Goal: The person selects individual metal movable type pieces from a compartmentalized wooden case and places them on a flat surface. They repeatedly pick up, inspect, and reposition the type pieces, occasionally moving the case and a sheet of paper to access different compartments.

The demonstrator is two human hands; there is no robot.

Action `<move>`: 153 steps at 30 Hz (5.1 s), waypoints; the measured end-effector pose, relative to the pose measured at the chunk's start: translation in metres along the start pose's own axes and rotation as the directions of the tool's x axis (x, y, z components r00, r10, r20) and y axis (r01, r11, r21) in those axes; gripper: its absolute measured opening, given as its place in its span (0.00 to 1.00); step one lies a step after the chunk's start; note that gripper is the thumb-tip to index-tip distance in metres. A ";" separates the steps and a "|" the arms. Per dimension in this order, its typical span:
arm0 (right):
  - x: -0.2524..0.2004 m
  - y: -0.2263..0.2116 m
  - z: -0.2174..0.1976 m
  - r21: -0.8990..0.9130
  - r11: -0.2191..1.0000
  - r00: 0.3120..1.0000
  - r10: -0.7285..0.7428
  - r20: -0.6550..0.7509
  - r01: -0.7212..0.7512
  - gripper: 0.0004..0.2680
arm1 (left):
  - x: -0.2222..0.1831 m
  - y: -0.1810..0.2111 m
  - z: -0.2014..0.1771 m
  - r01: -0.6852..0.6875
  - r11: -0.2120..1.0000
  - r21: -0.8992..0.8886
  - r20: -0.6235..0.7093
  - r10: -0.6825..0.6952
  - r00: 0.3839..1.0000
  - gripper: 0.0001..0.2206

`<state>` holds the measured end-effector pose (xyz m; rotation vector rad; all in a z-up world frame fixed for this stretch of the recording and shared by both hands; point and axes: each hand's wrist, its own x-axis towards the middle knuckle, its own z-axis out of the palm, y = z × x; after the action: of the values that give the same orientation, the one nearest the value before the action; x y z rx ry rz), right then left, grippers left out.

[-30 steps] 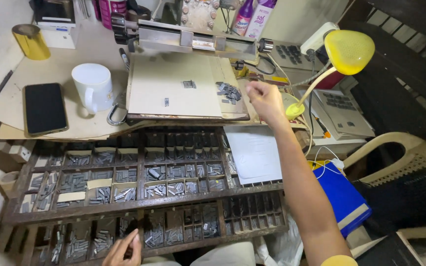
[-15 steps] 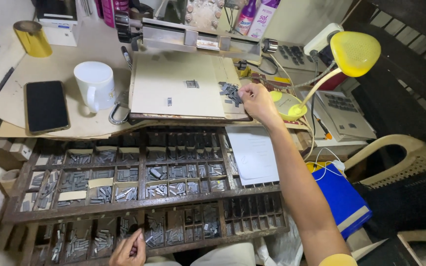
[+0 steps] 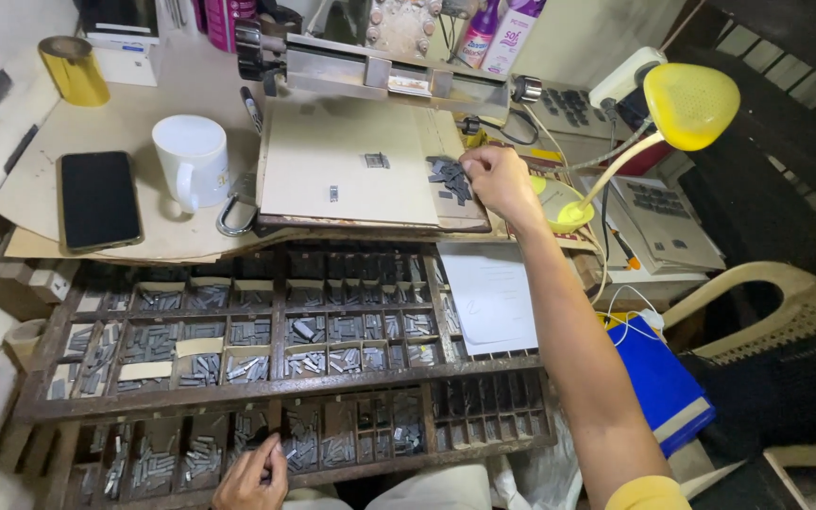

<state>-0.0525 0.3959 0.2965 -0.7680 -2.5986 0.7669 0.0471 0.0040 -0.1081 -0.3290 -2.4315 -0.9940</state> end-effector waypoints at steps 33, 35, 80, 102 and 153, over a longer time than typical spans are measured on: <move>-0.318 0.290 0.019 0.959 0.022 0.768 0.605 0.211 -0.281 0.04 | 0.004 0.000 -0.028 -0.337 0.939 0.073 0.148 0.323 0.935 0.04; -0.327 0.276 0.017 0.958 0.020 0.742 0.637 0.209 -0.286 0.04 | 0.006 0.004 -0.028 -0.357 0.934 0.007 0.124 0.354 0.927 0.05; -0.077 0.013 0.003 -0.096 0.973 0.944 -0.226 -0.240 0.208 0.13 | 0.001 0.000 -0.008 -0.121 0.982 -0.146 -0.086 0.110 0.990 0.06; -0.081 -0.077 0.057 0.208 0.939 0.961 -0.276 -0.023 0.275 0.05 | -0.002 -0.008 -0.007 -0.094 0.991 -0.096 0.104 0.104 0.989 0.09; -0.065 -0.086 0.085 0.422 0.840 0.923 -0.383 0.020 0.340 0.08 | 0.001 -0.003 -0.013 -0.188 0.977 -0.102 0.034 0.192 0.981 0.08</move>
<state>-0.0728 0.2632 0.2678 -0.1054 -2.4257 1.1981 0.0497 -0.0071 -0.1018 -0.6116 -2.3416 -1.0325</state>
